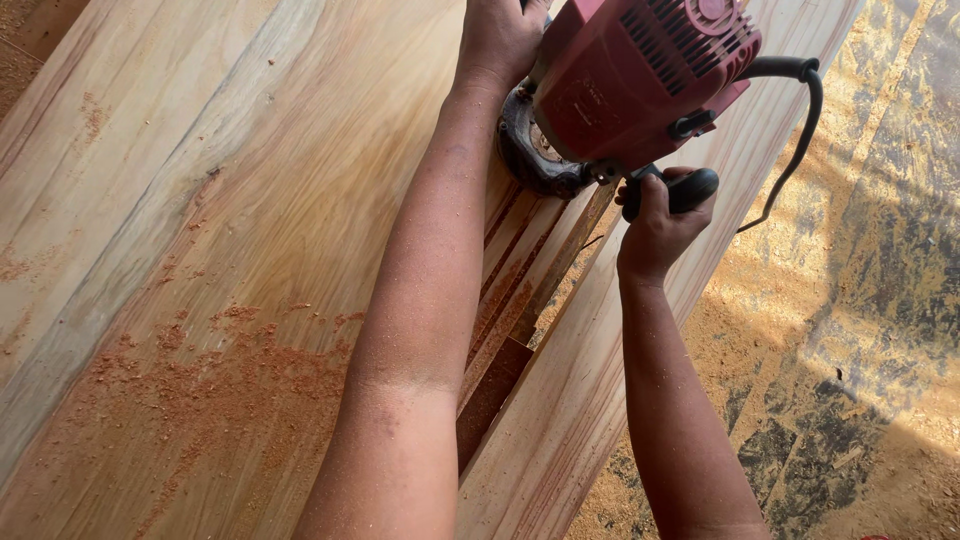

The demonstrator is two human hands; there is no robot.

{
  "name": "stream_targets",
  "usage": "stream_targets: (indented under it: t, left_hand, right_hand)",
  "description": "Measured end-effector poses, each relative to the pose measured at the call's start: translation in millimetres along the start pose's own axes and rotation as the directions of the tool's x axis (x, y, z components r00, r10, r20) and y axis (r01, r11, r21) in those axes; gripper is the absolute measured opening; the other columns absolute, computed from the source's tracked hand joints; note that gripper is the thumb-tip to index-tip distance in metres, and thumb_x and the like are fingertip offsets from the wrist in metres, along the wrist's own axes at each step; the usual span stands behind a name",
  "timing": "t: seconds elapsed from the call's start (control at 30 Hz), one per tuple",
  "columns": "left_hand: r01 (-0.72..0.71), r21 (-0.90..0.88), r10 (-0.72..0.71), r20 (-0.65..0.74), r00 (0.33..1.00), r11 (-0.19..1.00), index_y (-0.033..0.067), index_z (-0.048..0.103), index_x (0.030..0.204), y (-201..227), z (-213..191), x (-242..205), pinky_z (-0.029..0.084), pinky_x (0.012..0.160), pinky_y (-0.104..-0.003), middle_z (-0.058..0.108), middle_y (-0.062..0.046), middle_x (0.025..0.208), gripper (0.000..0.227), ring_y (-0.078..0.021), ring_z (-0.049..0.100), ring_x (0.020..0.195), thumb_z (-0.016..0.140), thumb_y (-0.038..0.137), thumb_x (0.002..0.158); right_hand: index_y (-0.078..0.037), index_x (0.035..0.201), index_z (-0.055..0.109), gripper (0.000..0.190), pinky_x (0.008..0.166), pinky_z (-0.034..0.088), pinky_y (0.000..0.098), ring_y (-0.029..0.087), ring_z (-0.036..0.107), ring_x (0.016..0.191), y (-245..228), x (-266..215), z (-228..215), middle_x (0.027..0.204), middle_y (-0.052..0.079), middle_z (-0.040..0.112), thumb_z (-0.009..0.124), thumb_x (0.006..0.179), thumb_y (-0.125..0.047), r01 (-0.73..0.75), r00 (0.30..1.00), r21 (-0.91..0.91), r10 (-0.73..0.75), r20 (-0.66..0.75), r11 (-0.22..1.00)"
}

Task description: The person uses a handheld electric router to cut multiple parallel grooves into a large wooden panel. They guide the tool along the wood surface, creating evenly spaced channels while sawdust accumulates on the floor.

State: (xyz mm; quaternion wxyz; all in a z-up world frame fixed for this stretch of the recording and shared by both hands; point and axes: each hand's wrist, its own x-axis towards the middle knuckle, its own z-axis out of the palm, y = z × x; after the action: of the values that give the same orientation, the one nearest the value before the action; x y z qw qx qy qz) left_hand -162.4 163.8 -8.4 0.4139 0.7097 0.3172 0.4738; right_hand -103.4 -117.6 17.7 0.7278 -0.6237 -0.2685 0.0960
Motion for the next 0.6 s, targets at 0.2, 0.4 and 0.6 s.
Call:
stream_targets:
  t: [0.2, 0.4, 0.6]
  left_hand:
    - [-0.003, -0.004, 0.003, -0.022, 1.000, 1.000, 0.0030, 0.069, 0.101, 9.8, -18.9, -16.0, 0.062, 0.076, -0.041, 0.078, -0.013, 0.090, 0.031, -0.0301, 0.078, 0.085, 0.070, 0.034, 0.097]
    - [-0.092, 0.050, 0.093, -0.021, 0.995, 0.995, 0.0029, 0.063, 0.113, 14.9, -35.3, -32.0, 0.064, 0.084, -0.040, 0.076, -0.016, 0.100, 0.032, -0.0299, 0.077, 0.094, 0.068, 0.033, 0.101]
    - [-0.018, 0.042, 0.018, 0.002, 1.000, 0.999, 0.0033, 0.063, 0.112, 18.6, -48.4, -43.6, 0.064, 0.082, -0.040, 0.077, -0.015, 0.097, 0.031, -0.0295, 0.078, 0.092, 0.071, 0.031, 0.099]
  right_hand:
    - [-0.004, 0.108, 0.050, 0.016, 0.065, 0.061, 0.0327, 0.019, 0.069, 0.070, -5.5, -20.8, 1.7, 0.091, 0.011, 0.062, 0.064, 0.100, -0.001, -0.022, 1.000, -0.023, 0.022, 0.006, 0.999]
    - [-0.003, 0.108, 0.050, 0.017, 0.064, 0.064, 0.0324, 0.018, 0.071, 0.071, -12.7, -39.9, 2.5, 0.090, 0.011, 0.063, 0.064, 0.100, -0.003, -0.002, 1.000, -0.091, 0.004, 0.021, 0.996]
    - [-0.004, 0.108, 0.050, 0.017, 0.065, 0.064, 0.0315, 0.018, 0.071, 0.073, -16.2, -56.2, 3.9, 0.091, 0.010, 0.062, 0.065, 0.100, -0.003, 0.002, 1.000, -0.081, -0.001, 0.013, 0.997]
